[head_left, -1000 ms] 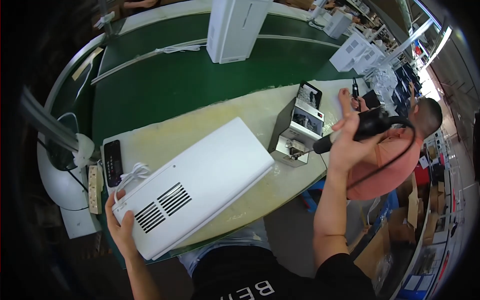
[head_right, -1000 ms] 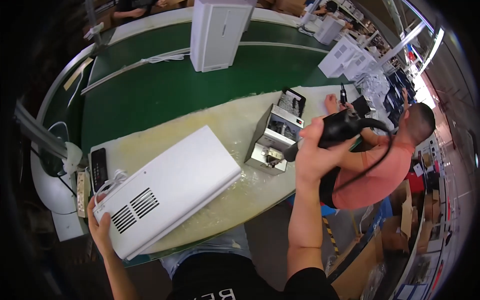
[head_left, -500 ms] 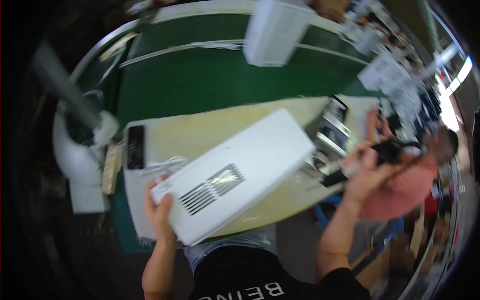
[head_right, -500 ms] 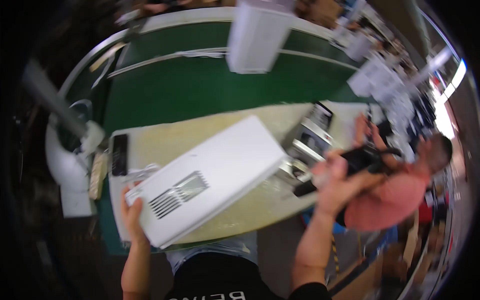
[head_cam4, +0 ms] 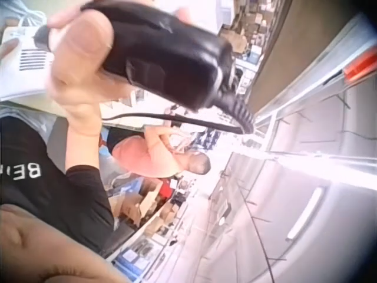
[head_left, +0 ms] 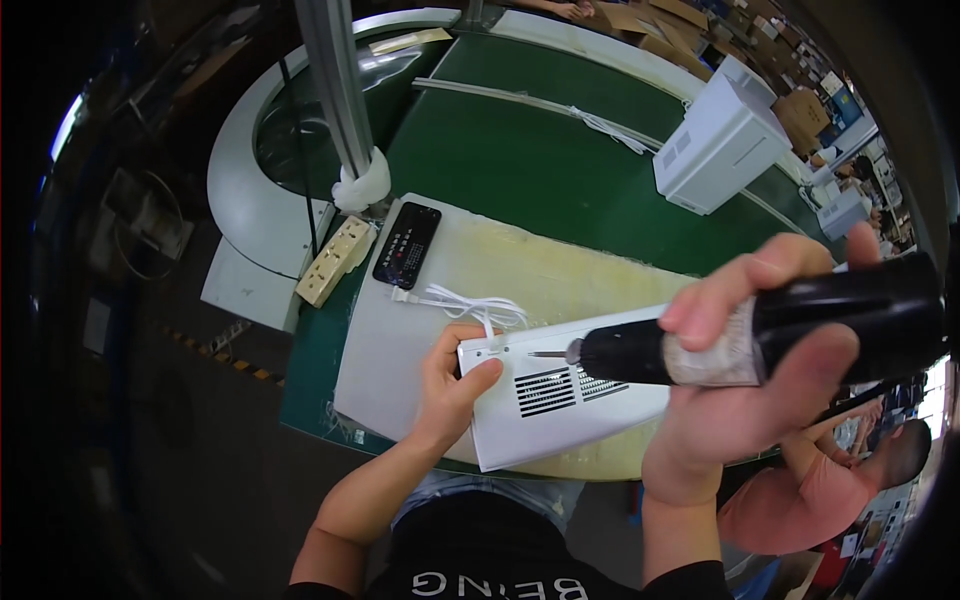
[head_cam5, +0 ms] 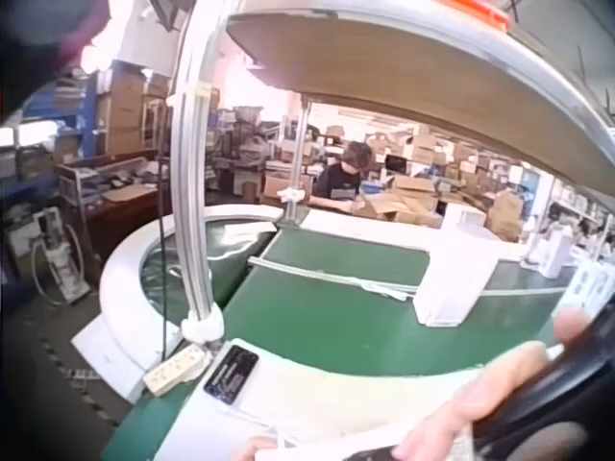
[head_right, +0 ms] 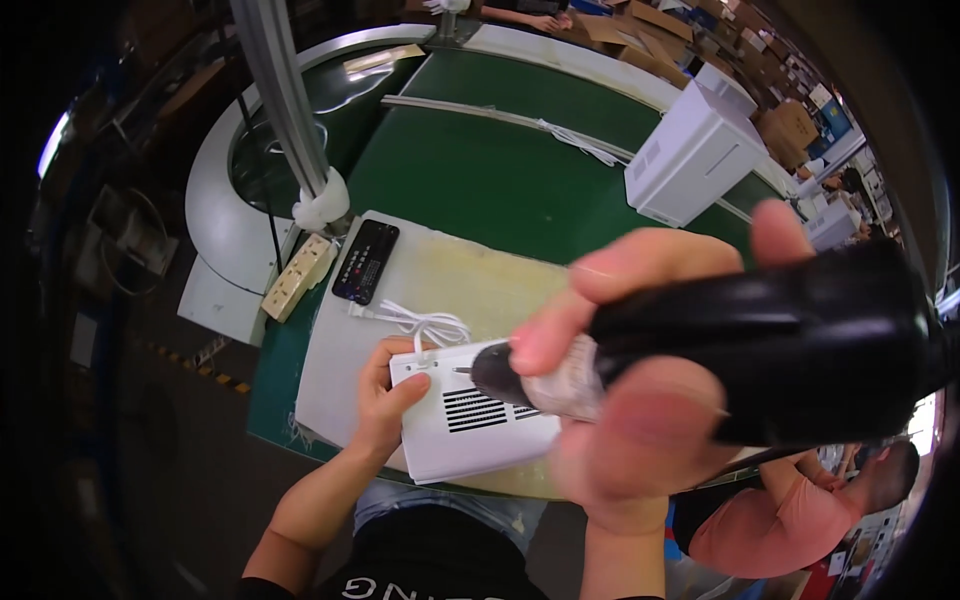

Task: Assembling plastic housing units for electronic devices on a production line using an electric screwdriver.

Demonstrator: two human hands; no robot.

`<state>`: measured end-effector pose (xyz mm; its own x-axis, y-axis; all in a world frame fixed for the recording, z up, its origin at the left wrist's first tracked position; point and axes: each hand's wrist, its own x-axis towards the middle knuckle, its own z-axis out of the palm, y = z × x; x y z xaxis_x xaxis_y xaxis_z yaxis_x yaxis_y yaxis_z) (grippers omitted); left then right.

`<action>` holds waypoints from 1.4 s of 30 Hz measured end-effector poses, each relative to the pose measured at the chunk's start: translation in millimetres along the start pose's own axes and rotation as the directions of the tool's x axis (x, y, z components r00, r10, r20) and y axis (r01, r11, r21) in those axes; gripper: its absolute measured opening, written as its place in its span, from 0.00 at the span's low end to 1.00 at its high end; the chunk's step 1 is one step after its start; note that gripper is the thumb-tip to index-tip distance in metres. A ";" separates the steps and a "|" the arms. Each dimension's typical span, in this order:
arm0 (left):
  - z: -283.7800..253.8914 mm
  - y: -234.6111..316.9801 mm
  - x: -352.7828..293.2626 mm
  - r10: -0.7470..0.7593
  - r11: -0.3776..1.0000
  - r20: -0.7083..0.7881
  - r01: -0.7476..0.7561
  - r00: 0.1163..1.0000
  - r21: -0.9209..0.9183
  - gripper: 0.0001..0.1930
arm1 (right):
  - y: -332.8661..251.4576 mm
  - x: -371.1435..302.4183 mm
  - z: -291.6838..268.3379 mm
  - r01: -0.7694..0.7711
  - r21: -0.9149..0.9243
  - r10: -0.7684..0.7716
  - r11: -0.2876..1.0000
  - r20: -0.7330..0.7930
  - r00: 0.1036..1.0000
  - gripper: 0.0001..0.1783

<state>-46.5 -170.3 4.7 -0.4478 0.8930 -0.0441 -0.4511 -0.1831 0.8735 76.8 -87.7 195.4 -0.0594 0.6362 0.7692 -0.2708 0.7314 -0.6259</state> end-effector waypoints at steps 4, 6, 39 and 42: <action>-2.5 -1.7 1.4 0.021 1.000 0.007 -0.021 1.000 0.000 0.15 | 16.9 -4.9 29.5 -0.020 0.082 0.011 0.996 0.111 0.994 0.33; -2.2 -1.2 1.0 0.027 0.999 0.008 -0.027 1.000 -0.025 0.15 | 20.4 -5.9 35.3 -0.014 0.034 0.010 0.999 0.128 0.992 0.33; 4.0 -6.4 2.2 -0.005 0.999 -0.030 0.007 1.000 0.048 0.16 | -29.9 11.2 -26.7 0.041 -0.148 -0.073 0.988 -0.216 0.974 0.29; -4.1 -12.4 1.3 0.047 0.997 -0.086 -0.041 0.995 0.071 0.17 | -37.0 11.3 -88.4 0.070 -0.379 -0.234 0.923 -0.405 0.884 0.30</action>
<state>-44.6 -168.6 -8.2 -0.5328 0.8451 -0.0447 -0.3768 -0.1896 0.9067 171.1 -85.9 215.8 0.4002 0.4906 0.7740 0.1102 0.8128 -0.5721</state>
